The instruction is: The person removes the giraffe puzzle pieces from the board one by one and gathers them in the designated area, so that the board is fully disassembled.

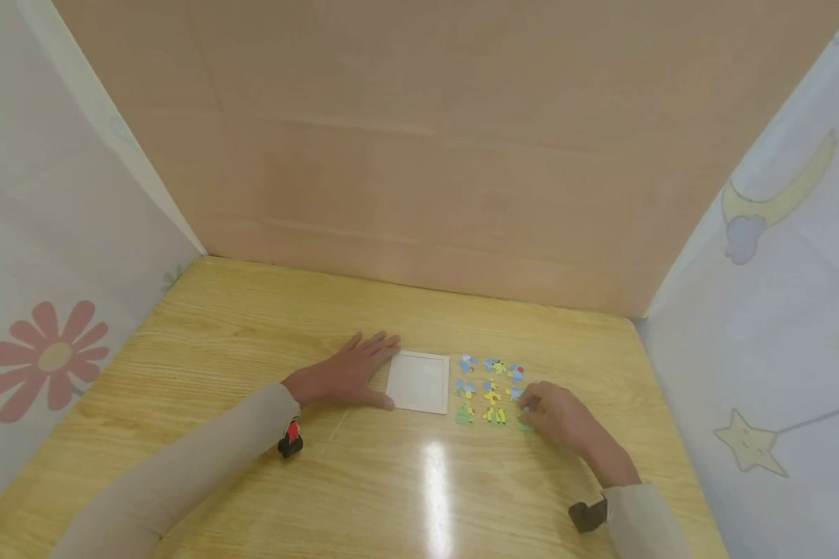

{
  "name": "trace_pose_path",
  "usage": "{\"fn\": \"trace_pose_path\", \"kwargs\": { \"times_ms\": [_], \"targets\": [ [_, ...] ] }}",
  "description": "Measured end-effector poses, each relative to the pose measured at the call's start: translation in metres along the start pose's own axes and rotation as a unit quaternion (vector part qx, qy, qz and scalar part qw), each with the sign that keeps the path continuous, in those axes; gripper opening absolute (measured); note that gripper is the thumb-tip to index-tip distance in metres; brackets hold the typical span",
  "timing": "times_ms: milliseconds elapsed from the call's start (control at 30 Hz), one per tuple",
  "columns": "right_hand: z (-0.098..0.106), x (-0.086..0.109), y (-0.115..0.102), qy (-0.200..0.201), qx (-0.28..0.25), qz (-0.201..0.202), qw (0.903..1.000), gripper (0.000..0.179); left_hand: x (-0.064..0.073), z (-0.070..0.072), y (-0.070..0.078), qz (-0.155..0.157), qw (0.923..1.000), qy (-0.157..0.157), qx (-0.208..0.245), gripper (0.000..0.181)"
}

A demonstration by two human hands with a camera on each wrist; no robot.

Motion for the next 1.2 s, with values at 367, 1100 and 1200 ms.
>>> {"fn": "trace_pose_path", "kwargs": {
  "times_ms": [367, 1100, 1200],
  "targets": [
    [0.003, 0.009, -0.003, 0.029, -0.012, -0.013, 0.9994, 0.012, 0.002, 0.0, 0.002, 0.002, 1.0, -0.005, -0.001, 0.108],
    [0.001, 0.008, -0.008, 0.023, -0.031, 0.015, 0.9991, 0.013, 0.004, 0.002, -0.001, -0.005, 0.9994, -0.023, -0.026, 0.107],
    [0.003, 0.008, -0.012, 0.022, -0.028, 0.019, 0.9992, 0.012, 0.004, 0.002, -0.001, -0.004, 0.9994, -0.021, -0.026, 0.107]
  ]
}}
Point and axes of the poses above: each hand's wrist, its own x-axis away from the middle knuckle, its own z-axis out of the back of the hand, y = z × x, the point moved 3 cm from there along -x, towards the middle knuckle, and after that the axes turned 7 degrees about -y, right-handed, at the moved point
